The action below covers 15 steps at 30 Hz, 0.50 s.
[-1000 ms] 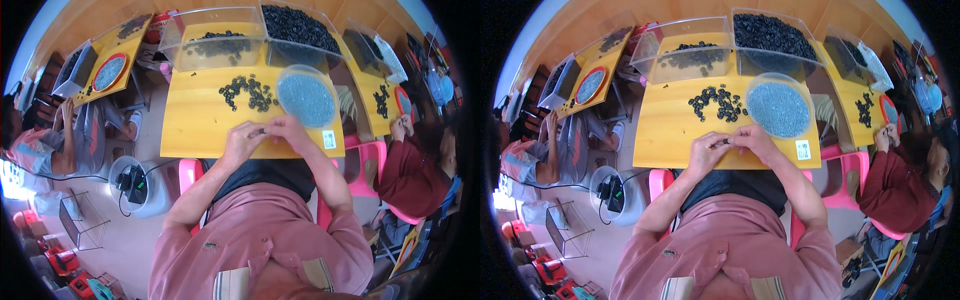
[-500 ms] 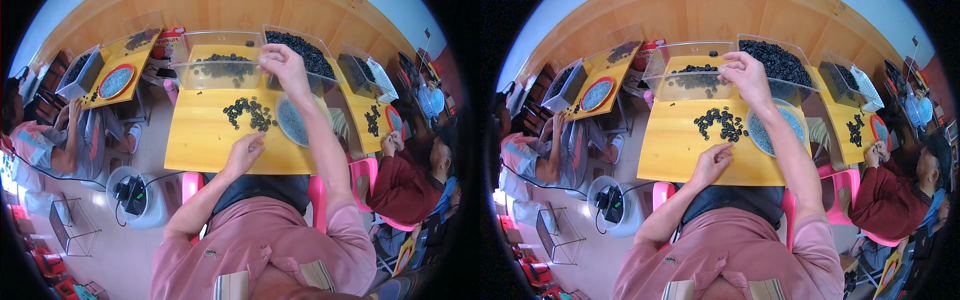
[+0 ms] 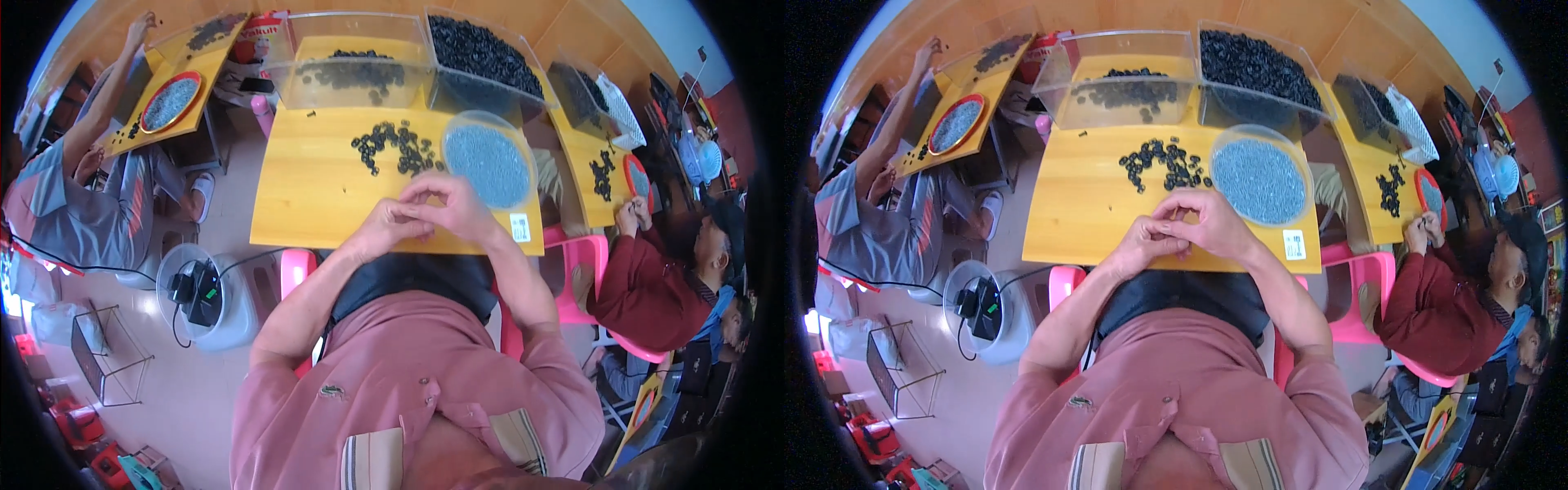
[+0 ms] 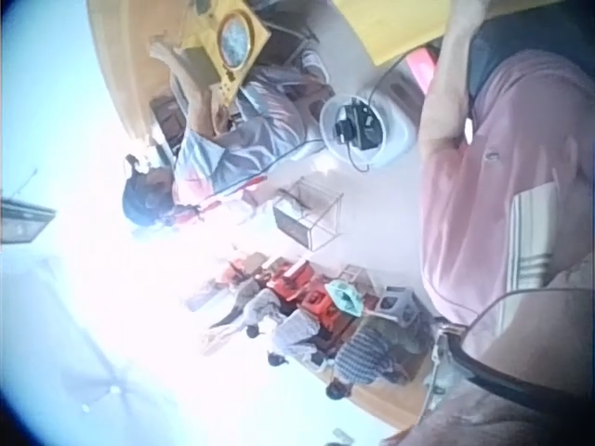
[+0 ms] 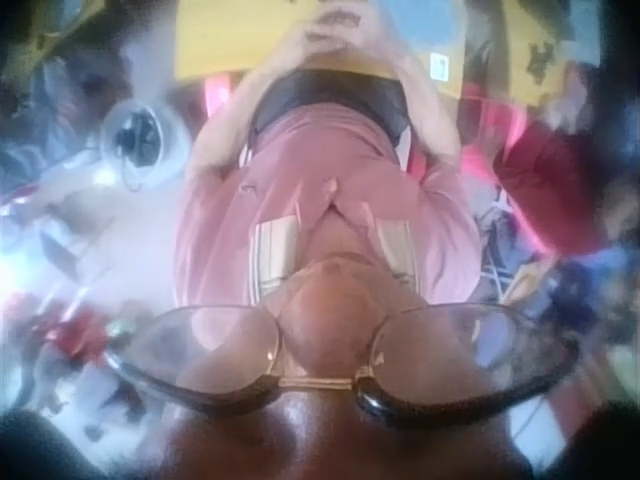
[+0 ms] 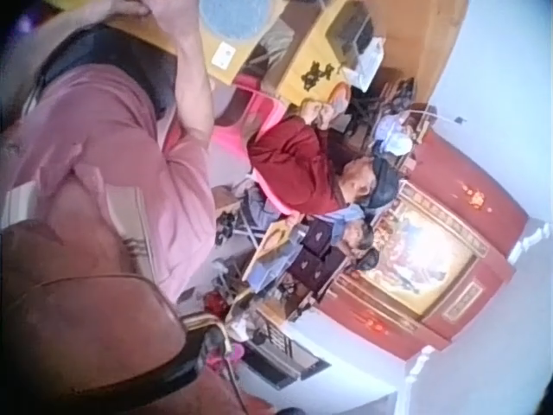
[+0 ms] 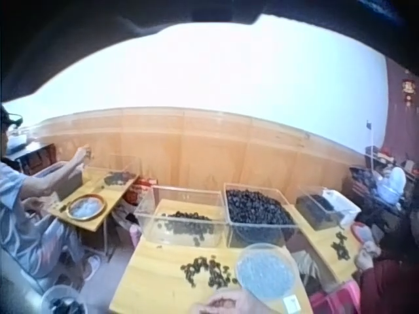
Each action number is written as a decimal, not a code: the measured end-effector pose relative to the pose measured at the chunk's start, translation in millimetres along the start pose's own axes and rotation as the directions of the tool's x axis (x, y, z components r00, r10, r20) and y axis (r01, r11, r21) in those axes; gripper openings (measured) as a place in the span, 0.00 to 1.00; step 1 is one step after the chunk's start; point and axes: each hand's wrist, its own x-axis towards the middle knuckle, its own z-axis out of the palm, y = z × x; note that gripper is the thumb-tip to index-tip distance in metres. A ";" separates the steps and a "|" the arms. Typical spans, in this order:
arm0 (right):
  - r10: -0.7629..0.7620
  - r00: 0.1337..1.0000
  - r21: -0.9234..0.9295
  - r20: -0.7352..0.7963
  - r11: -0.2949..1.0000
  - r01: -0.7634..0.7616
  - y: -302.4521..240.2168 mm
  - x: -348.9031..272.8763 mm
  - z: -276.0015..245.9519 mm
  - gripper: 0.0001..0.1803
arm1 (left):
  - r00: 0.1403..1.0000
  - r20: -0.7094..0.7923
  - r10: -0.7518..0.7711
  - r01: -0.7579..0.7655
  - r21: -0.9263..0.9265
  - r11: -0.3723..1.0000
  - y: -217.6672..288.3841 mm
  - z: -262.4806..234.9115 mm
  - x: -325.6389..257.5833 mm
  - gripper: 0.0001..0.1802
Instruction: The person assembles small plastic components by hand, taking small pins from a container and inserting them into the plastic pieces one by one.
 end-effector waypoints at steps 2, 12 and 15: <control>-0.189 0.982 -0.060 0.029 0.980 0.190 6.0 -1.7 0.8 0.07 | 1.000 -0.010 -0.026 0.026 -0.009 1.000 0.0 1.5 0.3 0.07; 0.010 1.000 -0.012 0.005 1.000 -0.010 11.6 -15.1 -7.2 0.06 | 0.975 0.046 -0.217 0.218 -0.024 0.976 2.8 8.0 1.2 0.09; 0.076 0.997 0.007 0.000 0.997 -0.076 9.8 -17.5 -14.1 0.06 | 0.978 0.052 -0.201 0.202 -0.014 0.979 3.9 11.5 1.4 0.11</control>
